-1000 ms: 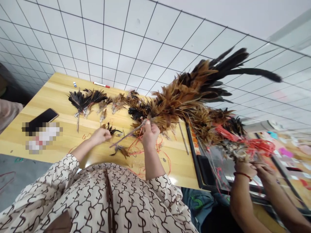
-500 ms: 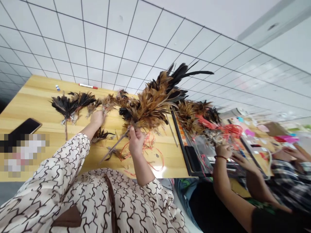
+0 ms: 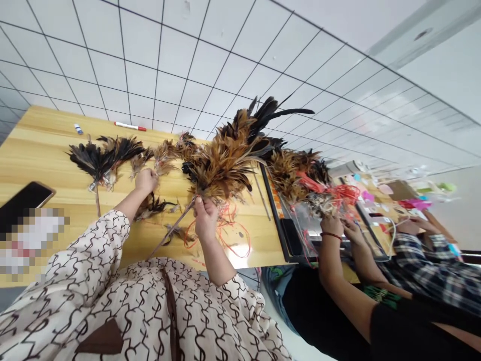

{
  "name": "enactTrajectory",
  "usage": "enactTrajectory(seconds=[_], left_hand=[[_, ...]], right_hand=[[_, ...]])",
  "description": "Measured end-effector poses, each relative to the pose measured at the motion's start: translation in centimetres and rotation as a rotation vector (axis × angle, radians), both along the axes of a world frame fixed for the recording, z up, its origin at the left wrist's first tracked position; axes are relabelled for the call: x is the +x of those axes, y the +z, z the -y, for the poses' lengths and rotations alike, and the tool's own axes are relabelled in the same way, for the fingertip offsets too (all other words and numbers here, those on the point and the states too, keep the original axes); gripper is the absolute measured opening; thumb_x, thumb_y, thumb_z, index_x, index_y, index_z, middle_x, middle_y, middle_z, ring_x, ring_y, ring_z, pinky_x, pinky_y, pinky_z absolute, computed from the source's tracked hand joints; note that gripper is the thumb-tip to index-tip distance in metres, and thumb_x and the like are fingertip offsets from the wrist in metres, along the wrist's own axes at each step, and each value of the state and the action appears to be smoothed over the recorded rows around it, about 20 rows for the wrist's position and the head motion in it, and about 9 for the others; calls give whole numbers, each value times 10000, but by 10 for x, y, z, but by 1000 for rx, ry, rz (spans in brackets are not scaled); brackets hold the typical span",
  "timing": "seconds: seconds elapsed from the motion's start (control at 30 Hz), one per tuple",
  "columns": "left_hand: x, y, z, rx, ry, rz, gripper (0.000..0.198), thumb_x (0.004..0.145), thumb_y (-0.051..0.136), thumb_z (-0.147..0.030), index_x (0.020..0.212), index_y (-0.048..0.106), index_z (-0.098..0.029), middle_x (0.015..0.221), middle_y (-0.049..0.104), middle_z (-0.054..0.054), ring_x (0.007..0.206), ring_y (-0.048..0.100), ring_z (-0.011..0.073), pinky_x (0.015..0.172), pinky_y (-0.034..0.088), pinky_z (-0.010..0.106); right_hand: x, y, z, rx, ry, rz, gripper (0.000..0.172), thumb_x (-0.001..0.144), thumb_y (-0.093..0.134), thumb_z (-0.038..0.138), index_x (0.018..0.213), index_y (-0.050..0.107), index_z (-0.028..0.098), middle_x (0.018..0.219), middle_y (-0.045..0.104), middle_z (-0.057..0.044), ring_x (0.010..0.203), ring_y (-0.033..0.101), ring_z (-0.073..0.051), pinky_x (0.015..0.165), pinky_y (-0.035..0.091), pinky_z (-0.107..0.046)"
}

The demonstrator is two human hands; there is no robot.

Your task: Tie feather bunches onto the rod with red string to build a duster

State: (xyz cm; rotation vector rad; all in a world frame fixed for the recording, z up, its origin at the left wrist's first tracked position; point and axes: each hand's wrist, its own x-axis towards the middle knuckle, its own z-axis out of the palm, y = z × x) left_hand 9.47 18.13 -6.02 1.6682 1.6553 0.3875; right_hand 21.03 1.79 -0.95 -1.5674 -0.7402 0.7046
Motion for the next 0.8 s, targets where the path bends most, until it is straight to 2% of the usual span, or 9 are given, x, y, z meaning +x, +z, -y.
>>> enactTrajectory(seconds=[0.07, 0.17, 0.3, 0.4, 0.47, 0.63, 0.8], left_hand=[[-6, 4, 14, -70, 122, 292, 106, 658, 618, -158, 567, 566, -170, 553, 590, 17, 624, 589, 170, 614, 443, 266], [-14, 18, 42, -220, 225, 748, 127, 610, 680, -219, 582, 570, -162, 489, 539, -31, 469, 490, 102, 506, 403, 233], [-22, 47, 80, -312, 306, 1055, 199, 546, 747, -258, 638, 606, -152, 482, 546, -42, 414, 457, 74, 442, 372, 209], [-26, 64, 100, -332, 311, 1134, 210, 546, 757, -264, 630, 604, -148, 494, 547, -39, 421, 454, 64, 443, 370, 204], [-27, 69, 108, -323, 328, 1150, 201, 552, 752, -260, 614, 598, -147, 494, 539, -41, 427, 444, 58, 452, 368, 203], [-25, 70, 122, -248, 418, 1134, 200, 530, 746, -278, 592, 605, -151, 496, 544, -39, 449, 428, 61, 463, 351, 205], [-26, 68, 132, -190, 509, 1125, 231, 512, 743, -315, 597, 590, -164, 543, 570, -29, 528, 495, 86, 522, 391, 213]], right_hand=[[-3, -1, -5, 21, 13, -46, 477, 710, 530, 633, 553, 347, 222, 490, 295, 69, 469, 245, -77, 447, 229, -235], [-10, -1, -13, 32, 67, -81, 488, 682, 546, 652, 553, 354, 223, 482, 284, 73, 465, 237, -76, 442, 220, -235], [-19, -1, -22, 35, 151, -77, 475, 685, 555, 644, 561, 370, 223, 492, 284, 70, 475, 247, -82, 447, 226, -239], [-26, 0, -25, 45, 221, -70, 487, 704, 557, 625, 543, 330, 226, 496, 282, 68, 476, 246, -83, 457, 237, -243], [-30, 1, -26, 54, 270, -50, 483, 727, 547, 609, 539, 321, 227, 500, 290, 65, 477, 253, -85, 466, 249, -249], [-39, 2, -25, 56, 359, -26, 434, 749, 531, 570, 558, 344, 227, 513, 305, 57, 501, 286, -100, 480, 276, -251], [-48, 2, -24, 65, 422, -83, 403, 713, 557, 527, 559, 332, 231, 516, 309, 59, 512, 310, -101, 497, 313, -249]])
